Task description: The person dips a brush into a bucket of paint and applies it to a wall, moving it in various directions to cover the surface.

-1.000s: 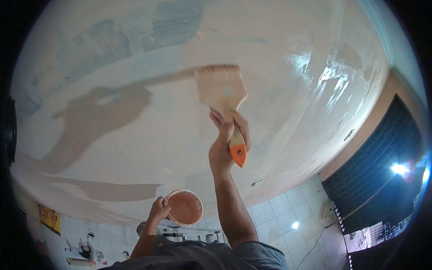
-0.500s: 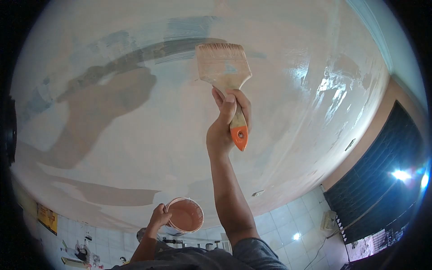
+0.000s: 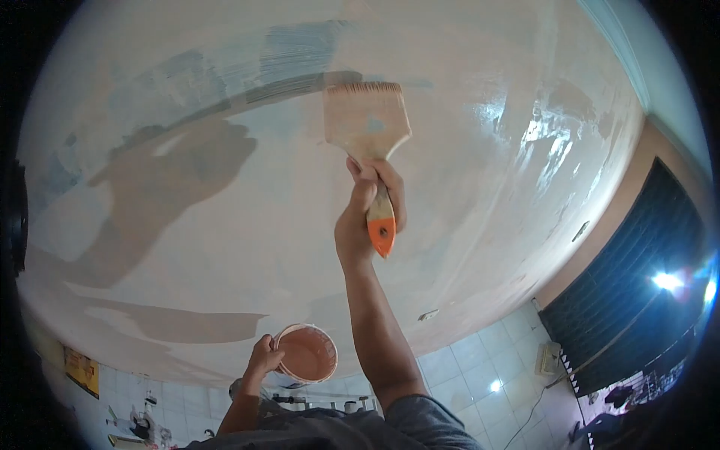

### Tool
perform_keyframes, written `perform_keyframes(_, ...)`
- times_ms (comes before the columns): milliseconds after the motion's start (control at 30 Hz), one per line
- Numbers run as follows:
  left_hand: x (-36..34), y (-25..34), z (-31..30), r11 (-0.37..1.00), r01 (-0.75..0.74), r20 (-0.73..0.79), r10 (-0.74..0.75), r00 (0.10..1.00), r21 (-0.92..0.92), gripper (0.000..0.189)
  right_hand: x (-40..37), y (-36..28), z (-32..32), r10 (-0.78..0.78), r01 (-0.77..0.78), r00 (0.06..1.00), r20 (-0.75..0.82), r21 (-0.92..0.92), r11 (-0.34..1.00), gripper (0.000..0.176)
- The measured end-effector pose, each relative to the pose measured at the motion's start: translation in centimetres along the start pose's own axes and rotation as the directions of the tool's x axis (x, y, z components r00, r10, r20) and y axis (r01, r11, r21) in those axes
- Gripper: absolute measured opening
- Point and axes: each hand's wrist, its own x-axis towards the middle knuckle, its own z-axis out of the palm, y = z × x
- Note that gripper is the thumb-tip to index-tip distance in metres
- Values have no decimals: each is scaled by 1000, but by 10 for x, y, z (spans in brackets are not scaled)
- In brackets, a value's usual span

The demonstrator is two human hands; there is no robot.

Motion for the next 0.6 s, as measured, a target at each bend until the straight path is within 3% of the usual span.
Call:
perform_keyframes(100, 1, -10, 5, 995, -93, -64, 92, 994, -21, 21, -10, 9, -11, 110, -109, 994, 5, -72, 991, 22)
perform_keyframes(300, 7, -13, 5, 994, 13, 8, -12, 1000, -113, 25, -69, 11, -86, 217, -221, 975, -49, -103, 970, 23)
perform_keyframes(400, 2, -3, 1, 997, -3, 36, 6, 999, -84, 24, -30, 9, -73, 87, -88, 996, -9, -79, 993, 21)
perform_keyframes(467, -2, 10, -2, 985, 40, 59, -31, 998, -169, 22, 0, 3, -53, -8, 7, 1000, -10, -84, 996, 20)
perform_keyframes(500, 5, 0, 2, 992, -122, 3, 123, 992, -6, 20, 11, 6, -50, -10, 7, 999, -32, -100, 995, 20)
perform_keyframes(533, 1, 5, -1, 992, -126, 22, 126, 992, 13, 20, 19, 9, -48, 9, -9, 1000, -1, -60, 998, 20)
perform_keyframes(600, -7, 23, -4, 989, -21, 67, 31, 997, -146, 19, 14, 17, -60, 32, -31, 999, 18, -31, 999, 20)
